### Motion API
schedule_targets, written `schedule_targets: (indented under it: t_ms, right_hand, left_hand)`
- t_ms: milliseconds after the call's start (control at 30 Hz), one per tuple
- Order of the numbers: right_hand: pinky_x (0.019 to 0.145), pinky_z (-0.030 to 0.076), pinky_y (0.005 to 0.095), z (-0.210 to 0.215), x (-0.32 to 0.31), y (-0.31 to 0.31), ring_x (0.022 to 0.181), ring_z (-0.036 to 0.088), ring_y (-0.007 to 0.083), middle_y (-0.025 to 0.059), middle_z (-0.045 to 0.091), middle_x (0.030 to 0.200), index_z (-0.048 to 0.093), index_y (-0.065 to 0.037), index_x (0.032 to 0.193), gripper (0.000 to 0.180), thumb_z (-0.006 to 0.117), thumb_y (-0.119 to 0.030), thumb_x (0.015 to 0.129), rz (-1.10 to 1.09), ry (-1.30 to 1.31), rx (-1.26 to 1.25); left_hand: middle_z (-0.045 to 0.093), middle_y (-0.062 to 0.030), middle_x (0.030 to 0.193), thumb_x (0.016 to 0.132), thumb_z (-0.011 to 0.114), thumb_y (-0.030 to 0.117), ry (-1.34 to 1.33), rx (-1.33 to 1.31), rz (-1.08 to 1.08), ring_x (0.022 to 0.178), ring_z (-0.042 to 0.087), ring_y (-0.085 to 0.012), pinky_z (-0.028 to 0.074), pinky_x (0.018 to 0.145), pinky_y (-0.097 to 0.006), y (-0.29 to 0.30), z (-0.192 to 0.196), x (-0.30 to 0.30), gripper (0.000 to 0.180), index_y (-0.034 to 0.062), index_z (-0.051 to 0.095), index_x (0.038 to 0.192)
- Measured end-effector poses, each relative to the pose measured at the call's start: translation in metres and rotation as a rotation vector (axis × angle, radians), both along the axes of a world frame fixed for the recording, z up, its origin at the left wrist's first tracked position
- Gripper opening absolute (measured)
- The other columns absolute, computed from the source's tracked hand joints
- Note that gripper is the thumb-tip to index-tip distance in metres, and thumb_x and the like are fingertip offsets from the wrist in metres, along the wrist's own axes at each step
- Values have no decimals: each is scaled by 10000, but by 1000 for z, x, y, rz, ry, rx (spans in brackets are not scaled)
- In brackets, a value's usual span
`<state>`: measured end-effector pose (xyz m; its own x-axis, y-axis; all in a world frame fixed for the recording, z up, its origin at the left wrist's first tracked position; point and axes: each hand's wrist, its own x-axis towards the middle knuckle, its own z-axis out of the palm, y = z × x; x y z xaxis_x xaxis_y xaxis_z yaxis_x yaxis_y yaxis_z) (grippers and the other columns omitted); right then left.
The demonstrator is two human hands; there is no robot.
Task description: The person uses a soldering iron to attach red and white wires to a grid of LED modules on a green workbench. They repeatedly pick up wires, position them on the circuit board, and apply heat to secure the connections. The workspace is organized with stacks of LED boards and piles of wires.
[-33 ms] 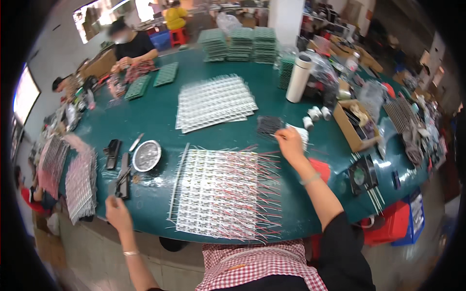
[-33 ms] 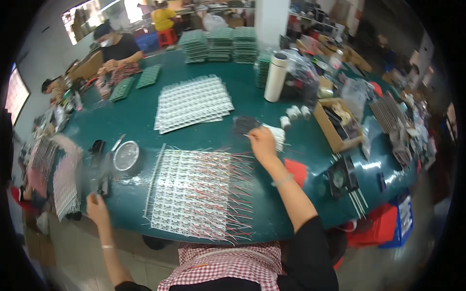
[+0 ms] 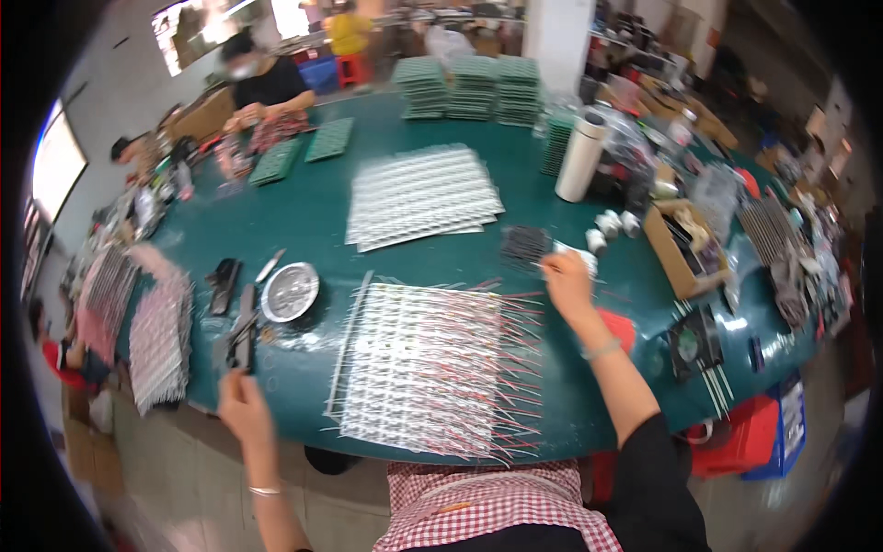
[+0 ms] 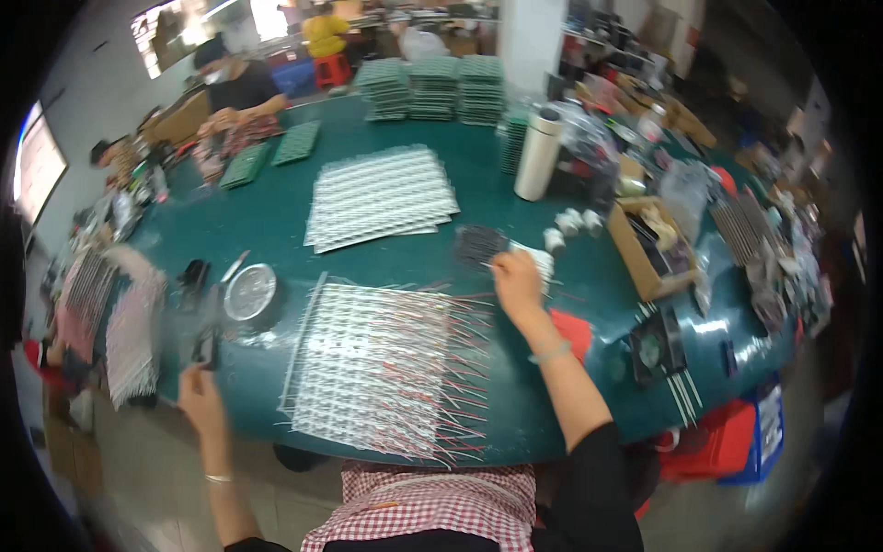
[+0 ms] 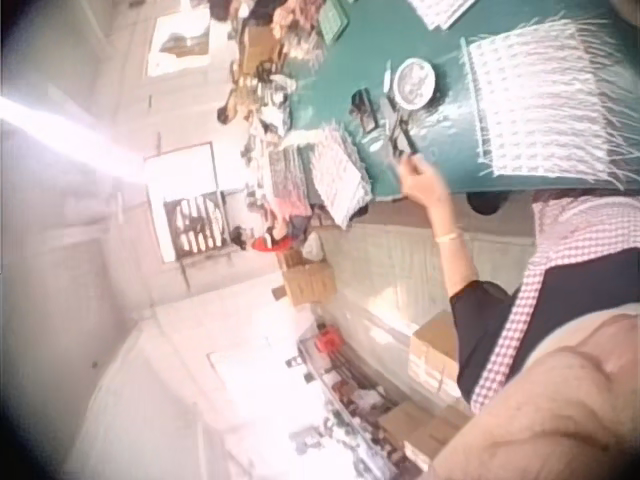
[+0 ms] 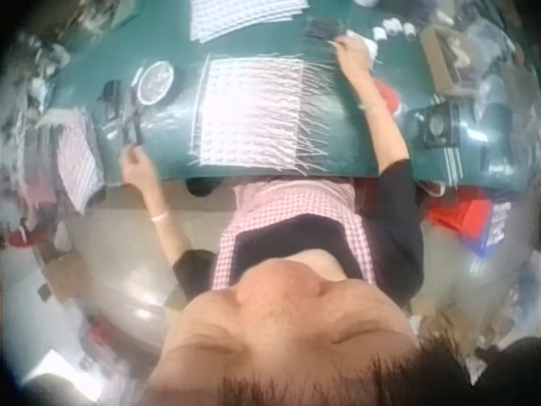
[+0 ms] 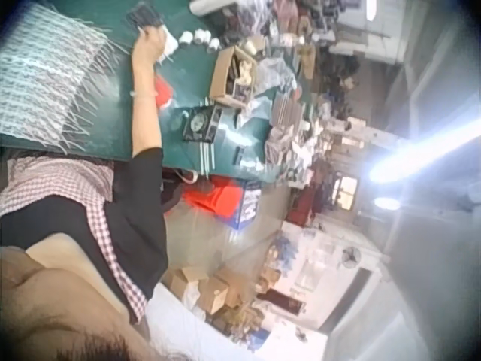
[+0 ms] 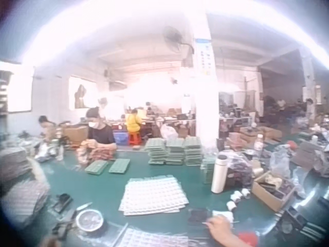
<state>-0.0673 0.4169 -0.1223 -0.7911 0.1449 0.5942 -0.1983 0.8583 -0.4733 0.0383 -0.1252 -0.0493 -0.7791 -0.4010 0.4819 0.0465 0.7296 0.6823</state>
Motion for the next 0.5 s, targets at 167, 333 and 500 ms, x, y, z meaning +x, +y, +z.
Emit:
schedule_targets:
  t_ms: [167, 333, 500]
  right_hand:
    - [769, 487, 422, -6, 29, 27, 872, 598, 329, 129, 608, 857, 683, -49, 815, 32, 690, -58, 785, -62, -23, 132]
    - [845, 460, 426, -8, 31, 32, 985, 558, 334, 138, 588, 1008, 689, -51, 953, 168, 697, -33, 786, -30, -26, 215]
    - [988, 412, 458, 16, 47, -1, 1181, 473, 369, 161, 510, 1274, 651, -81, 1224, 440, 691, -4, 792, -133, 90, 270]
  left_hand:
    - [716, -141, 934, 904, 660, 196, -526, 131, -1184, 842, 705, -269, 548, 749, -350, 164, -20, 117, 194, 69, 718, 1039]
    - [688, -211, 922, 913, 560, 263, -783, -186, -1666, 865, 675, -383, 513, 752, -466, 239, -105, 121, 280, 17, 668, 995]
    - [671, -274, 987, 868, 551, 230, -841, -188, -1789, 941, 664, -423, 498, 771, -515, 269, -121, 126, 310, -29, 633, 1016]
